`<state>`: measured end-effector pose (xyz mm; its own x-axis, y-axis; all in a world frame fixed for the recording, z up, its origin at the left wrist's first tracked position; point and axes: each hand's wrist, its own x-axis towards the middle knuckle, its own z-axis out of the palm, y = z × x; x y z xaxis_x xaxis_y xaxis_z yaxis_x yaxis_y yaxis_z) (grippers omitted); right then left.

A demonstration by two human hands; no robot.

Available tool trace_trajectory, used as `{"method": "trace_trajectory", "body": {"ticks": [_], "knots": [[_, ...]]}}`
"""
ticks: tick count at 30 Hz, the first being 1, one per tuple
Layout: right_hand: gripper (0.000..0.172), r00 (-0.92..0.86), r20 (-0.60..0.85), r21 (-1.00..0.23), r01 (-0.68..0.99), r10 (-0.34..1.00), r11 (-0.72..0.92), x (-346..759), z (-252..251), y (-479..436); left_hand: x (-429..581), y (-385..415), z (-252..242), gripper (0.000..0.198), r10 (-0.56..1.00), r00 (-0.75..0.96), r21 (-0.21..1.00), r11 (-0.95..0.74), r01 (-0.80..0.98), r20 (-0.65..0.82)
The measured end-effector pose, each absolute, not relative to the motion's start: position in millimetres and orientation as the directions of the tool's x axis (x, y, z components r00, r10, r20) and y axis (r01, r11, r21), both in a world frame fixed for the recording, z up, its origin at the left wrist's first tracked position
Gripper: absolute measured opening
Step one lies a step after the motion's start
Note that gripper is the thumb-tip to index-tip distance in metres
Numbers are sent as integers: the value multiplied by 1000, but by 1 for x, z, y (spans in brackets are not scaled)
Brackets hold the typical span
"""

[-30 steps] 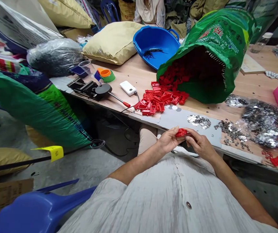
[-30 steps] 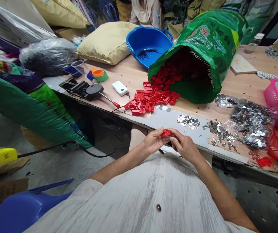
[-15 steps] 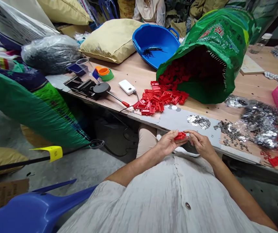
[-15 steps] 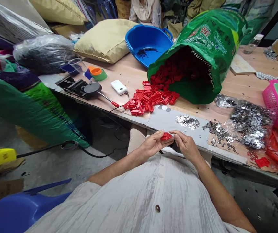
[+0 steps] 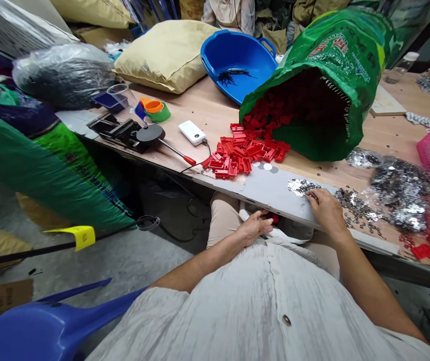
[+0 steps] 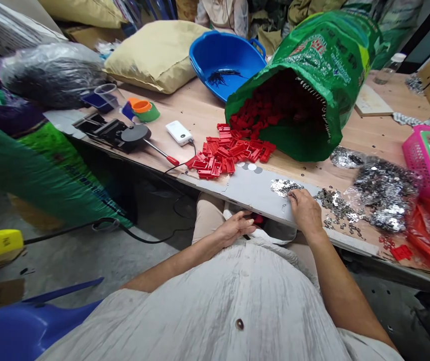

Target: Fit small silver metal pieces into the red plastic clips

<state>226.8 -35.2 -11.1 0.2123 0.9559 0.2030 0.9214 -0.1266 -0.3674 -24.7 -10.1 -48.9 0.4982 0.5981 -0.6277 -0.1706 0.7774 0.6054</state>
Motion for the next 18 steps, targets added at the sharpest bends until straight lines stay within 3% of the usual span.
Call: {"method": "trace_trajectory", "body": {"ticks": [3, 7, 10, 13, 16, 18], "knots": [[21, 231, 153, -336, 926, 961, -169, 221, -9, -28, -28, -8, -49, 50, 616, 499, 656, 745, -119, -610], [24, 323, 130, -268, 922, 937, -280, 214, -9, -25, -35, -2, -42, 39, 666, 558, 795, 606, -17, -495], [27, 353, 130, -233, 919, 927, -317, 211, -10, -25, -43, 12, -32, 32, 797, 500, 918, 397, -8, -340], [26, 354, 117, -228, 919, 928, -322, 211, -11, -24, -58, 38, -20, 24, 947, 310, 992, 46, 118, -81], [24, 338, 126, -234, 924, 933, -303, 209, -11, -24, -79, 70, -11, 23, 953, 184, 840, -300, 452, 241], [23, 326, 141, -262, 923, 935, -283, 208, -11, -26, -92, 90, -9, 33, 928, 138, 682, -351, 642, 347]]}}
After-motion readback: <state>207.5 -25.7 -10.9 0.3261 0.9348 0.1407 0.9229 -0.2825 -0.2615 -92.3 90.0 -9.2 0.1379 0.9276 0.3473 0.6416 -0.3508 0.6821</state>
